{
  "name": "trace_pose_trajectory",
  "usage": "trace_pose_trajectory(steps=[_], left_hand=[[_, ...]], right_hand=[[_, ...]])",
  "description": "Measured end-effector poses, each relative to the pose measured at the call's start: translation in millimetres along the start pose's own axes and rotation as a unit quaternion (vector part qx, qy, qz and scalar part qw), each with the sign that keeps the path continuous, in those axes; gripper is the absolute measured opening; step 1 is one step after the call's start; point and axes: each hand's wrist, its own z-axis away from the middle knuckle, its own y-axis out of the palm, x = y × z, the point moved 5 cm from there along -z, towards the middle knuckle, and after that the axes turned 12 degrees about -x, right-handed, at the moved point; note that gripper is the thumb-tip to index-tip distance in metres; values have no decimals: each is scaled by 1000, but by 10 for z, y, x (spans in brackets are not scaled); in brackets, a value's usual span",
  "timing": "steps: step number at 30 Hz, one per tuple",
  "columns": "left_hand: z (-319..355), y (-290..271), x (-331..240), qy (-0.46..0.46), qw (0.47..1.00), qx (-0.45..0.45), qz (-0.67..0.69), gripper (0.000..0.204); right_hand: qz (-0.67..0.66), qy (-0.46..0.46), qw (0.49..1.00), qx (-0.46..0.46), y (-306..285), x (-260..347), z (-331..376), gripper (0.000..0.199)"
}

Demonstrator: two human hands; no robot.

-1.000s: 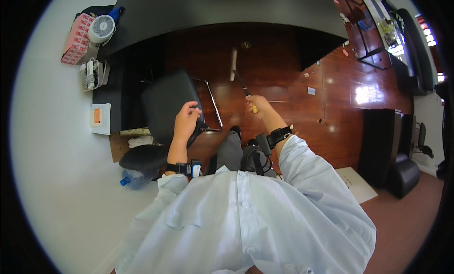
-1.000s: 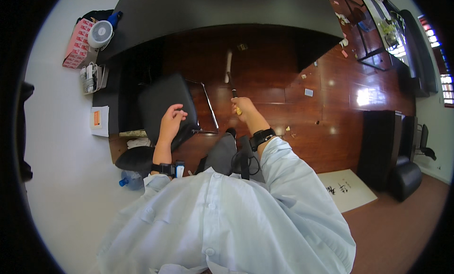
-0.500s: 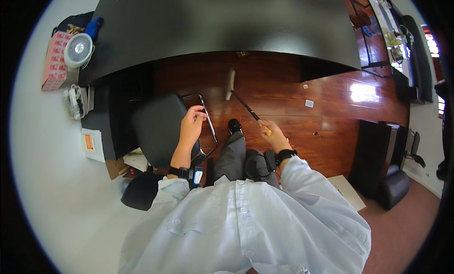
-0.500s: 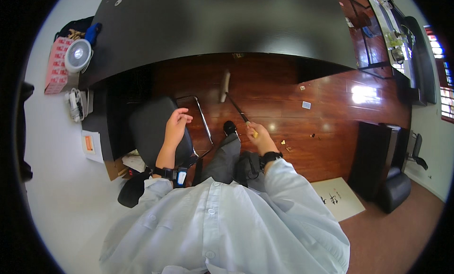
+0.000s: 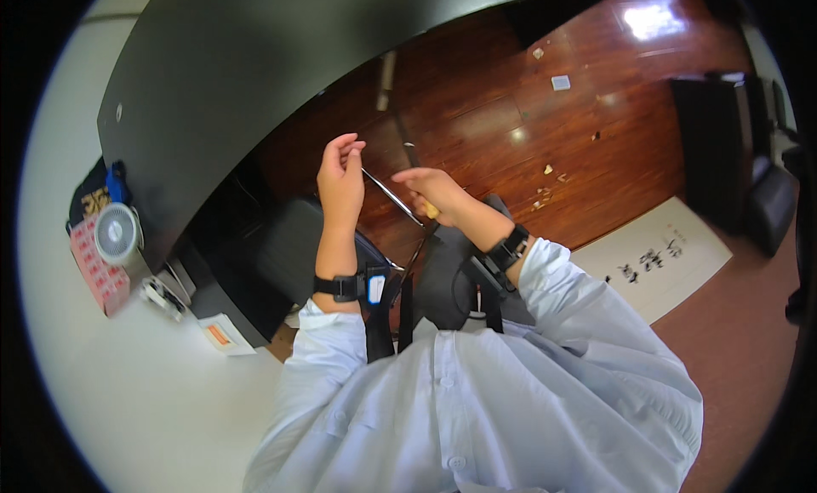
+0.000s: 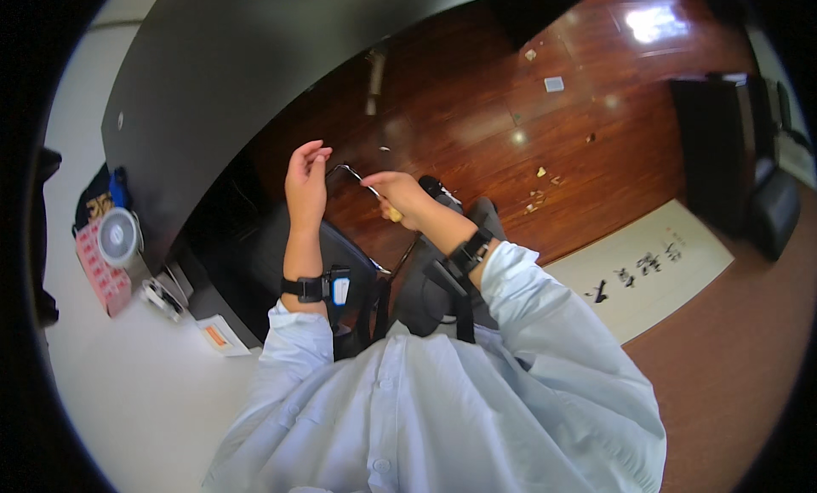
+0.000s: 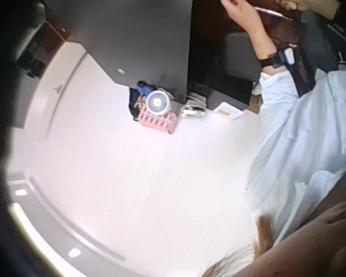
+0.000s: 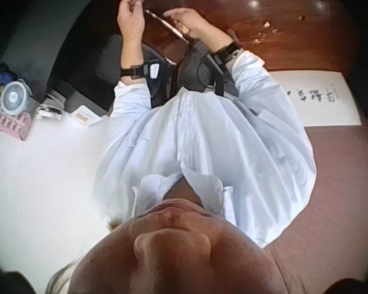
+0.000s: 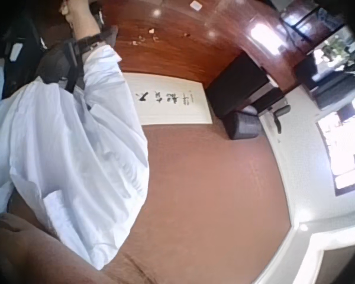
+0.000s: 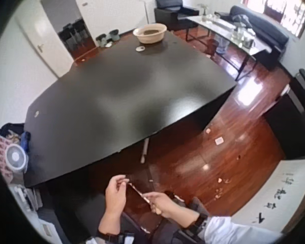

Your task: The person sweeps scattered paper and debris on a wooden floor using a broom and dustpan. They move around the room, gathering debris into the dustpan and occasionally adjusting their position to reach different areas.

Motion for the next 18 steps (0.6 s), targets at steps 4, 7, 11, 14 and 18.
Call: trace_pose_trajectory(steps=[4,7,11,14,18], left_hand=[[-49,340,275,-1,1000,-3,-4,17],[-70,722,477,-21,1000,15,-1,17],[12,1184,751,-4,999,47,2,17],[176,1458,906,-4,997,72,0,17],[481,1848,1020,-47,995,88,31,17]], right_hand=[[-126,2,989,84,12,273,-1000,21],[-270,34,962,19,-245,468,-1822,22],[-363,50,930,20,-706,442,-2437,21],[-429,47,899,72,-1120,327,-2385,15],[-527,6,844,96,-1952,-72,-1526,12]])
